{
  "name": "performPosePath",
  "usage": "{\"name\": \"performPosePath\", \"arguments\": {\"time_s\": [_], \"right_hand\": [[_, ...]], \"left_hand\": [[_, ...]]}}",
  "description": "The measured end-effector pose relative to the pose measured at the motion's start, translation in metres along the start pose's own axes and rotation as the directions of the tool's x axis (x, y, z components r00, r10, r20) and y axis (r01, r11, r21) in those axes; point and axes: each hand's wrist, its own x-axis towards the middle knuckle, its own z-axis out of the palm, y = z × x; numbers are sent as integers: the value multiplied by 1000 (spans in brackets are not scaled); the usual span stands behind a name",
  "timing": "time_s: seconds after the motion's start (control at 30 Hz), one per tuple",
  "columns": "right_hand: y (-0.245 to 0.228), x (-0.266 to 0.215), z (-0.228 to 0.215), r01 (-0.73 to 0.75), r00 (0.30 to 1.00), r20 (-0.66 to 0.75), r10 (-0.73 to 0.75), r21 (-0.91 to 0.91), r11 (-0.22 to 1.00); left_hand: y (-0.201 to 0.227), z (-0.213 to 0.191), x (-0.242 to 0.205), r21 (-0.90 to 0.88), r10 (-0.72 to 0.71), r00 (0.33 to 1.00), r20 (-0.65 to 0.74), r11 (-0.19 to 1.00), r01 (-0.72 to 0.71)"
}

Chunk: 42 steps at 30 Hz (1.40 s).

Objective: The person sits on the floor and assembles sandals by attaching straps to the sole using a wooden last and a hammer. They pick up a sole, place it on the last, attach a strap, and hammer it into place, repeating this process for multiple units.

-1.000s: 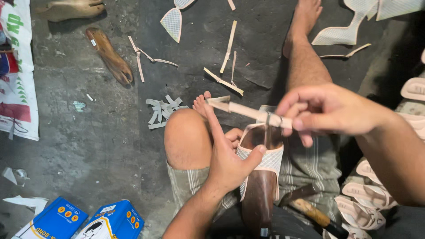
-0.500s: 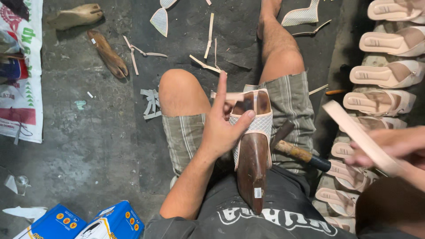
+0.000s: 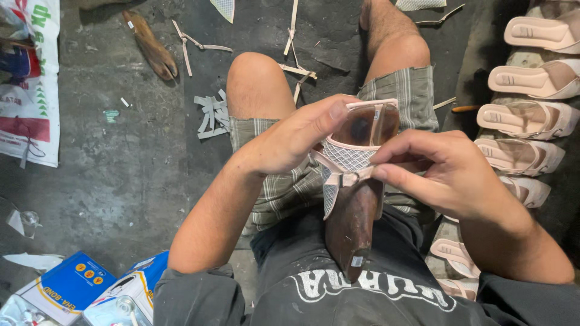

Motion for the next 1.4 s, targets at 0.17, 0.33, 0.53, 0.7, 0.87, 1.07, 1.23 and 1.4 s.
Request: {"name": "performPosePath", "arguments": {"time_s": [0.17, 0.33, 0.53, 0.7, 0.87, 1.07, 1.23, 1.4], "right_hand": [[2, -2, 11, 96, 987, -131, -97, -14, 995], [15, -4, 6, 27, 994, -108, -22, 45, 999], [16, -10, 9, 3, 987, -160, 3, 36, 999], [15, -10, 9, 8, 987, -163, -12, -30, 1000], [21, -9, 4, 42, 992, -116, -37, 40, 998], [53, -21, -5, -42, 995, -77, 65, 274, 961], [69, -21, -4, -156, 986, 16, 166, 444, 882], [59, -6, 7, -68, 997, 79, 19, 683, 727]], "left_hand": [[5, 5, -11, 183, 70, 996, 54, 980, -79], [6, 6, -9, 231, 28, 999, 22, 972, -32], [8, 8, -12, 329, 76, 997, 29, 941, -81], [10, 6, -12, 307, 69, 995, 68, 948, -87], [9, 6, -13, 182, 44, 995, 87, 982, -59], [10, 3, -23, 166, 2, 998, 55, 986, -11], [14, 0, -34, 128, -144, 990, -12, 981, 144], [7, -6, -47, 186, -74, 997, -30, 979, 78]]}}
